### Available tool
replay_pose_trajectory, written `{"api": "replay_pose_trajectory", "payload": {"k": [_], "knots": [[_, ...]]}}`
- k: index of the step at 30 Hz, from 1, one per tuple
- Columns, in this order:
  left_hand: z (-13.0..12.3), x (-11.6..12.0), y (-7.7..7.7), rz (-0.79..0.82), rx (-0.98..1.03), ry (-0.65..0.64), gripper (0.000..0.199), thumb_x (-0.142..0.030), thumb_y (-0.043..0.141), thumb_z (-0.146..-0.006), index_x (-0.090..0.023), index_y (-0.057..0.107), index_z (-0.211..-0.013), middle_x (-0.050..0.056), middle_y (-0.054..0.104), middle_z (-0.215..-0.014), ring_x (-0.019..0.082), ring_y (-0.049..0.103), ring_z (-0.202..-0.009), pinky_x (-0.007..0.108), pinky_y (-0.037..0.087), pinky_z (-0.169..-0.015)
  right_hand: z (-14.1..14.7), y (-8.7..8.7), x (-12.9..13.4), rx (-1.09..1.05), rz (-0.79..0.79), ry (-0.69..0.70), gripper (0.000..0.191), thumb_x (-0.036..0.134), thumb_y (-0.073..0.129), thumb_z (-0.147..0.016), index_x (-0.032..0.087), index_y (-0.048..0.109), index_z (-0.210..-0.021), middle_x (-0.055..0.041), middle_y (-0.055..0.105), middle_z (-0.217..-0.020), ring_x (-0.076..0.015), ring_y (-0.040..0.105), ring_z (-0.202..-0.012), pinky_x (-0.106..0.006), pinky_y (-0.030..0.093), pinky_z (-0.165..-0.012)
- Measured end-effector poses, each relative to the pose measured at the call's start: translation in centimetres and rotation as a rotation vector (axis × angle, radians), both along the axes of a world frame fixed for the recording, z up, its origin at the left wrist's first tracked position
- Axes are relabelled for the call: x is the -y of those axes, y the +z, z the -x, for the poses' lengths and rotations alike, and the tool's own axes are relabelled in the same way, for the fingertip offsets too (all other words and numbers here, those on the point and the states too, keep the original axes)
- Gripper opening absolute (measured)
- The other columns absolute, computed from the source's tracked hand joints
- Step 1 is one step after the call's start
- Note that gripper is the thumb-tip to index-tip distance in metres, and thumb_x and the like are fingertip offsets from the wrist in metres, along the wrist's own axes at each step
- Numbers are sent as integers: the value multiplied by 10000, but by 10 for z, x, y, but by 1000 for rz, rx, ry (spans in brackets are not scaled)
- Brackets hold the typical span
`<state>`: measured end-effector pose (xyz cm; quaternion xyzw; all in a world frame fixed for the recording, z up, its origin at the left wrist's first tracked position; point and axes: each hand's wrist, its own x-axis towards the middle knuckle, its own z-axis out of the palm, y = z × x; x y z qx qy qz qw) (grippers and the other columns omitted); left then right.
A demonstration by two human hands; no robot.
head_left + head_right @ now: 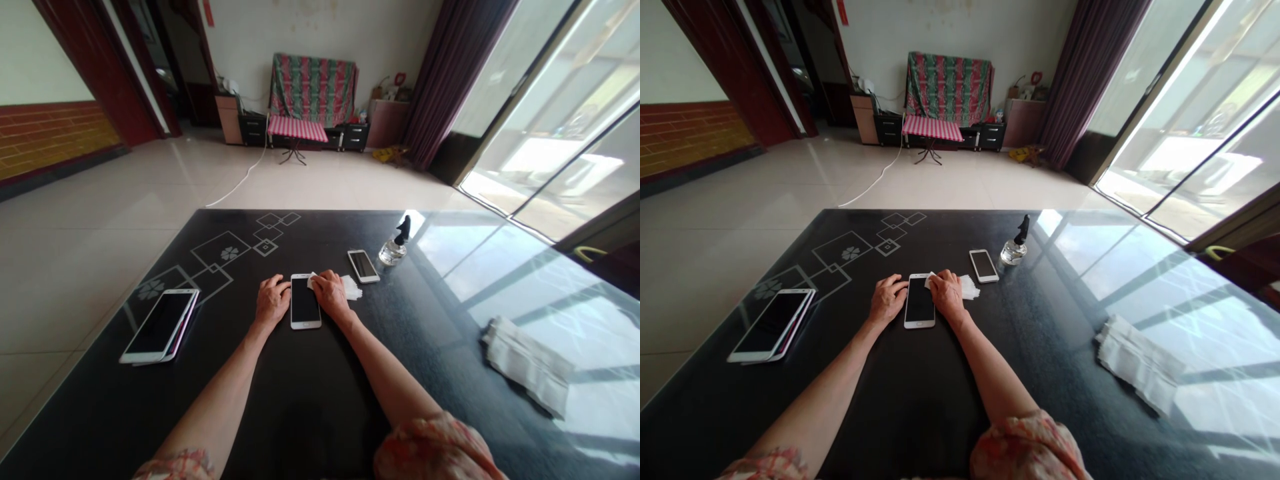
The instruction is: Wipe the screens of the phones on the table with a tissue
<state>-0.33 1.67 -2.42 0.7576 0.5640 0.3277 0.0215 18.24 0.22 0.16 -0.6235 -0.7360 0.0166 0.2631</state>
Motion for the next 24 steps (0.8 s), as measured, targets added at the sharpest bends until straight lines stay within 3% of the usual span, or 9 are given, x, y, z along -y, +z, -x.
{"api": "replay_pose_trajectory", "payload": {"k": [9,19,24], "knots": [[1,-1,-4,-4,2,-6,259,-189,515,-826,-228,741,-947,75,637,-1154,245,565,-1061,377,445,-960,-8,-1,47,5,6,135,238,306,454,-945,257,676,-1018,-44,580,-964,-169,484,-886,-300,337,-857],[0,2,2,14,23,-7,251,-182,526,-822,-218,747,-935,78,638,-1154,249,559,-1067,382,445,-965,-1,4,-13,10,37,31,238,314,465,-936,255,690,-989,-42,580,-984,-173,493,-897,-294,328,-839],[0,2,1,15,20,4,249,-180,533,-818,-228,747,-935,68,639,-1153,250,557,-1068,385,446,-962,0,6,-8,23,37,47,237,301,469,-935,259,693,-998,-45,572,-979,-172,486,-881,-294,333,-829]]}}
